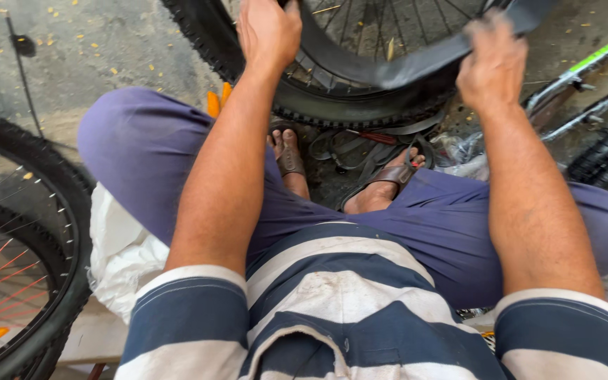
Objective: The person sits on the floor of a bicycle repair shop and cuts an old rim strip with shears, then pulls the old tire off a wheel rim. They fit a new tire onto the rim, work it around the edge by hand, and insert the inner tube into the tire while pressing the bead into place.
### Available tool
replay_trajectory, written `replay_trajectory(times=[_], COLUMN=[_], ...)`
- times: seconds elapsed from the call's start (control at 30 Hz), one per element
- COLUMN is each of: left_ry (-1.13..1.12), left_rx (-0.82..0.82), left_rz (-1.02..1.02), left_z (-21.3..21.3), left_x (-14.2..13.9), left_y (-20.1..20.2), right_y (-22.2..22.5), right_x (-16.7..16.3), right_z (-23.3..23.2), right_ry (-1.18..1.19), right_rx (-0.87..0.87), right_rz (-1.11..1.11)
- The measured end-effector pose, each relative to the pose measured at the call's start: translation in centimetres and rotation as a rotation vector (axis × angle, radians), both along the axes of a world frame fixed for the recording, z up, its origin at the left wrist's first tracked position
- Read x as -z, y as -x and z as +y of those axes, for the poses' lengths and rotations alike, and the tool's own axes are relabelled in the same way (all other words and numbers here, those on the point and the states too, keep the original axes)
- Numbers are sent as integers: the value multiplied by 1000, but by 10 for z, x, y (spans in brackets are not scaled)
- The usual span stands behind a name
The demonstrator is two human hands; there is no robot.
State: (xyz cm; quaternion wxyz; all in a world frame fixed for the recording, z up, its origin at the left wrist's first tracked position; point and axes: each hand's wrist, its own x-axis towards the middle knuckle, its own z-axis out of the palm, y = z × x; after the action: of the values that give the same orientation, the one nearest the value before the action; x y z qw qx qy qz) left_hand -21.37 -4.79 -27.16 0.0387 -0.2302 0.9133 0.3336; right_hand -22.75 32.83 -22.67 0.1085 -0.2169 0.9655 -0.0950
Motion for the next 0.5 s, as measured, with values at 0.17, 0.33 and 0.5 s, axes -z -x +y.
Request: replay_trajectory(times=[0.17, 0.33, 0.5], left_ry=[170, 113, -2], left_rx=[187, 175, 125], left_rz=[-63, -147, -182], left_z=[7, 6, 4], left_x=[-13, -21, -30], left_y=[-7, -4, 6], right_y=[29, 32, 36], right_x=[-18, -29, -34], right_z=[0, -22, -39], right_ry=[67, 51, -67], right_rx=[267, 135, 157], right_rz=[22, -2, -154])
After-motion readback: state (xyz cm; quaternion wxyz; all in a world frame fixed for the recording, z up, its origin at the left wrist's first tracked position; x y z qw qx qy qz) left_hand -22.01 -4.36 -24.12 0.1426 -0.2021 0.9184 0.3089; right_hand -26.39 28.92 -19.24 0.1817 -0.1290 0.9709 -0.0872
